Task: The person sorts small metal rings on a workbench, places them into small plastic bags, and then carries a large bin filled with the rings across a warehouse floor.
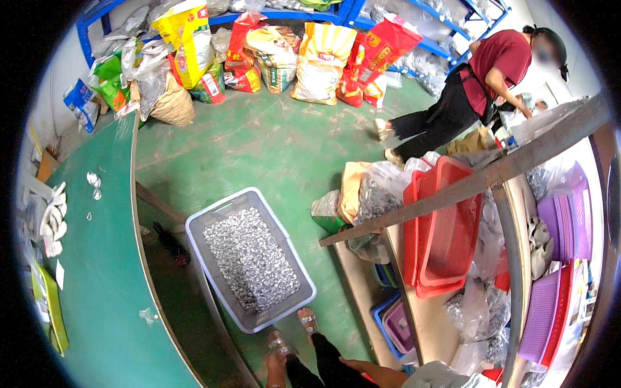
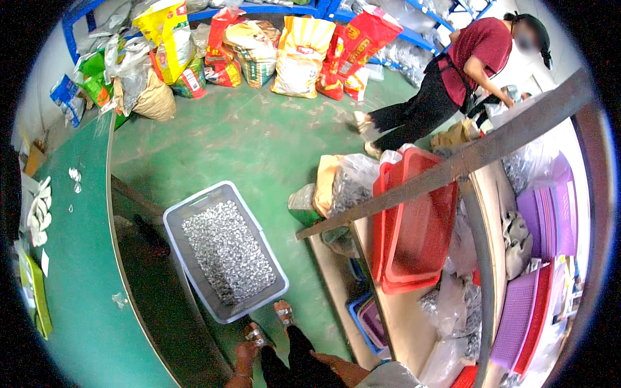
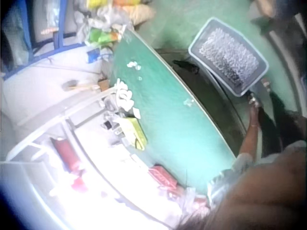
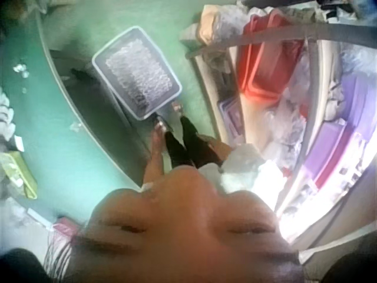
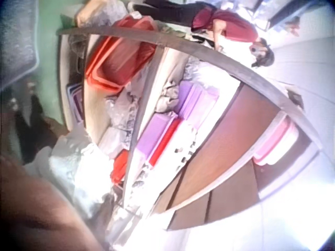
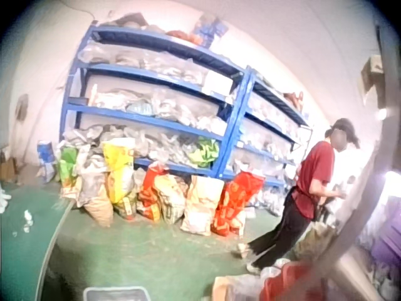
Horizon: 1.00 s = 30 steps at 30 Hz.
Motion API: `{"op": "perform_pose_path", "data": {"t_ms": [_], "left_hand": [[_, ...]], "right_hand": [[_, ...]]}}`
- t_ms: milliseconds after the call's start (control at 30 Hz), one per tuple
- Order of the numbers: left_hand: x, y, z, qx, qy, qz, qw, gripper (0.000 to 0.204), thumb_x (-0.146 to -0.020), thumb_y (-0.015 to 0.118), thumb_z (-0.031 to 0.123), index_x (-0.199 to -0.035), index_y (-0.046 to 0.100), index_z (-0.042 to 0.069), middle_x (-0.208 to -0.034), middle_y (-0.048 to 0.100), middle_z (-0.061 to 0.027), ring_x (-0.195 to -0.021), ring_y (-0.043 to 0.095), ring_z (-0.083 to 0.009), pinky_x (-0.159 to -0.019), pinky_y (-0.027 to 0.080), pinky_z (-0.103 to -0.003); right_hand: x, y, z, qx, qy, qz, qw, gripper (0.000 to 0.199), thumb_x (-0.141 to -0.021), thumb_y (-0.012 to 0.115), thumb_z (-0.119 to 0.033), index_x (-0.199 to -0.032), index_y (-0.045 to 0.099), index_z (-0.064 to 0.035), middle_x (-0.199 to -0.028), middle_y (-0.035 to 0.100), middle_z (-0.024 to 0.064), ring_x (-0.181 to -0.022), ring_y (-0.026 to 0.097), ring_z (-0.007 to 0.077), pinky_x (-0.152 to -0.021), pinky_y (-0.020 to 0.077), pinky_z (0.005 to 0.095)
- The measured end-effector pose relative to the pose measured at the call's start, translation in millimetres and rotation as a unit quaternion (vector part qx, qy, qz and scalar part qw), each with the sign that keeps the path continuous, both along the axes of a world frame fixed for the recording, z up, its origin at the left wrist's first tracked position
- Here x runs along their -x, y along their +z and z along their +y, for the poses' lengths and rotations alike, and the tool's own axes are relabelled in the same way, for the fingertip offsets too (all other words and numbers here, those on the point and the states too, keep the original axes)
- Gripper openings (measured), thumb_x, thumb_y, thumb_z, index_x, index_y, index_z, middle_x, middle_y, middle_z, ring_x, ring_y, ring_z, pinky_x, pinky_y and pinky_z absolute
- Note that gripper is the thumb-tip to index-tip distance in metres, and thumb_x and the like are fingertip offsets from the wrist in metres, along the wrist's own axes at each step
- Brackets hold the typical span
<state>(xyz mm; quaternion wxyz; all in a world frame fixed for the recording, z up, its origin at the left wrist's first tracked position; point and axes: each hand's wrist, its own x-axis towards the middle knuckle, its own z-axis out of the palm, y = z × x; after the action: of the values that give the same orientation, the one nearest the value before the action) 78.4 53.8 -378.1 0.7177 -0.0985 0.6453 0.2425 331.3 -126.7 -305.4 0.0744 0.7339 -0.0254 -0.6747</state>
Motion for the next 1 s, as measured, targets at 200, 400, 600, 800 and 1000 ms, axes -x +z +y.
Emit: {"op": "perform_pose_path", "data": {"t_ms": [200, 400, 600, 800, 1000], "left_hand": [[-38, 63, 108, -0.098, -0.109, 0.041, 0.988, 0.03, -0.086, 0.048, 0.011, -0.112, 0.046, -0.003, -0.101, 0.058, -0.0137, -0.081, 0.06, -0.0248, -0.06, 0.053, -0.04], [-54, 152, 165, -0.188, -0.113, 0.011, 0.976, 0.038, -0.09, 0.047, 0.014, -0.125, 0.04, 0.001, -0.108, 0.058, -0.0141, -0.095, 0.059, -0.0236, -0.08, 0.049, -0.035], [-29, 286, 160, -0.322, -0.089, 0.045, 0.941, 0.035, -0.091, 0.051, 0.016, -0.119, 0.045, -0.004, -0.108, 0.058, -0.0148, -0.098, 0.057, -0.0234, -0.085, 0.047, -0.034], [29, 395, 129, -0.587, -0.22, 0.408, 0.664, 0.023, -0.089, 0.044, -0.001, -0.11, 0.051, -0.004, -0.107, 0.055, -0.0139, -0.098, 0.056, -0.0212, -0.089, 0.045, -0.032], [70, 372, 111, -0.542, -0.2, 0.5, 0.645, 0.025, -0.089, 0.046, 0.002, -0.114, 0.047, -0.004, -0.114, 0.049, -0.0142, -0.107, 0.05, -0.024, -0.094, 0.04, -0.034]], "right_hand": [[21, 23, -16, -0.012, -0.057, 0.035, 0.998, 0.063, -0.085, 0.042, -0.057, -0.094, 0.06, 0.0022, -0.095, 0.059, 0.0216, -0.089, 0.055, 0.0364, -0.075, 0.043, 0.048], [52, 29, -20, -0.042, -0.071, 0.041, 0.996, 0.059, -0.085, 0.044, -0.055, -0.092, 0.06, 0.0013, -0.091, 0.059, 0.0199, -0.084, 0.055, 0.0344, -0.072, 0.0435, 0.0468], [78, 35, -24, -0.043, -0.088, 0.05, 0.994, 0.056, -0.085, 0.045, -0.054, -0.089, 0.06, 0.0004, -0.087, 0.059, 0.0182, -0.08, 0.055, 0.0324, -0.07, 0.044, 0.0455], [85, 42, -34, -0.042, -0.083, 0.057, 0.994, 0.053, -0.085, 0.046, -0.052, -0.086, 0.06, -0.0005, -0.083, 0.058, 0.0166, -0.076, 0.055, 0.0304, -0.067, 0.0444, 0.0443], [87, 45, -40, -0.047, -0.082, 0.059, 0.994, 0.05, -0.086, 0.047, -0.05, -0.083, 0.059, -0.0014, -0.08, 0.058, 0.0149, -0.072, 0.055, 0.0284, -0.064, 0.0449, 0.043]]}}
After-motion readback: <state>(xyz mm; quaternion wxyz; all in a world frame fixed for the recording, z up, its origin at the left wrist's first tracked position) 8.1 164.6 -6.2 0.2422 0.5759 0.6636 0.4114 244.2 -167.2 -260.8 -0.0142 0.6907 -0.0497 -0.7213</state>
